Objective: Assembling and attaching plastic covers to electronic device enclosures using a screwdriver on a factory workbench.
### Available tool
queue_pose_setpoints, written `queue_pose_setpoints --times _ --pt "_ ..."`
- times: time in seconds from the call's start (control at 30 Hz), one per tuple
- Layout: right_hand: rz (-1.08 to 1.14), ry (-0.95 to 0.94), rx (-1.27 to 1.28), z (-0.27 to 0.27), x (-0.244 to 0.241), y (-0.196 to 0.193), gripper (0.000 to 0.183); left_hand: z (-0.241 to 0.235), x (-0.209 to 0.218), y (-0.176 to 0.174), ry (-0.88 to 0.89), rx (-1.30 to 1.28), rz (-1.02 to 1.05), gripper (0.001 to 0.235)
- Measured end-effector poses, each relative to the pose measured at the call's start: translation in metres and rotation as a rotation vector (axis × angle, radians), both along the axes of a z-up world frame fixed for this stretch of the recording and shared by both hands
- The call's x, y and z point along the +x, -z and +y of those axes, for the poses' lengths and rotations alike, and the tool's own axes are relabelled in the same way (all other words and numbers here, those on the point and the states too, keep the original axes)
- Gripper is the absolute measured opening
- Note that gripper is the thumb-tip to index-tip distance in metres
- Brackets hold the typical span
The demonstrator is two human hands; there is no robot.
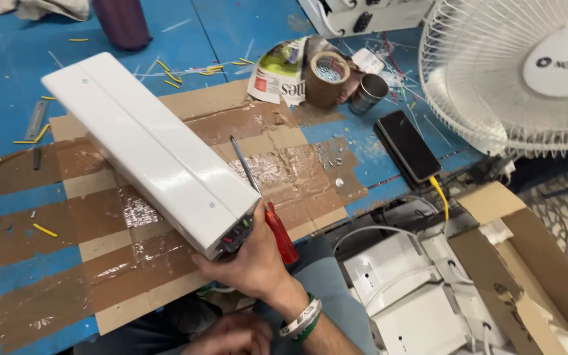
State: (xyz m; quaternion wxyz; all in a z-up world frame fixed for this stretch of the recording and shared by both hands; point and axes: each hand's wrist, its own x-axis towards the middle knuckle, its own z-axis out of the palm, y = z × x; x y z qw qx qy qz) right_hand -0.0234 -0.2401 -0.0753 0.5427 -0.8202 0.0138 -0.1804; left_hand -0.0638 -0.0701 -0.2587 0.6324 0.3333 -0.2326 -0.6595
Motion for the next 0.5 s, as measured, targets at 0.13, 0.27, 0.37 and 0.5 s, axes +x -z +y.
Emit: queue_pose_setpoints --times 0.13,0.27,0.37,0.5 --pt "0.100 0.032 0.059 0.002 0.000 0.003 0.106 -0.013 0.012 -0.006 -0.161 0.049 0.391 0.040" --pt "0.105 0.049 0.047 -0.001 -0.003 0.014 0.112 -0.018 0.011 0.032 -0.270 0.174 0.411 0.042" --pt "0.085 0.038 0.049 0.002 -0.003 0.017 0.108 -0.014 0.012 0.034 -0.257 0.230 0.313 0.040" --pt "0.039 0.057 0.008 -0.003 -0.007 0.023 0.097 -0.007 0.013 0.086 -0.274 0.285 0.347 0.046"
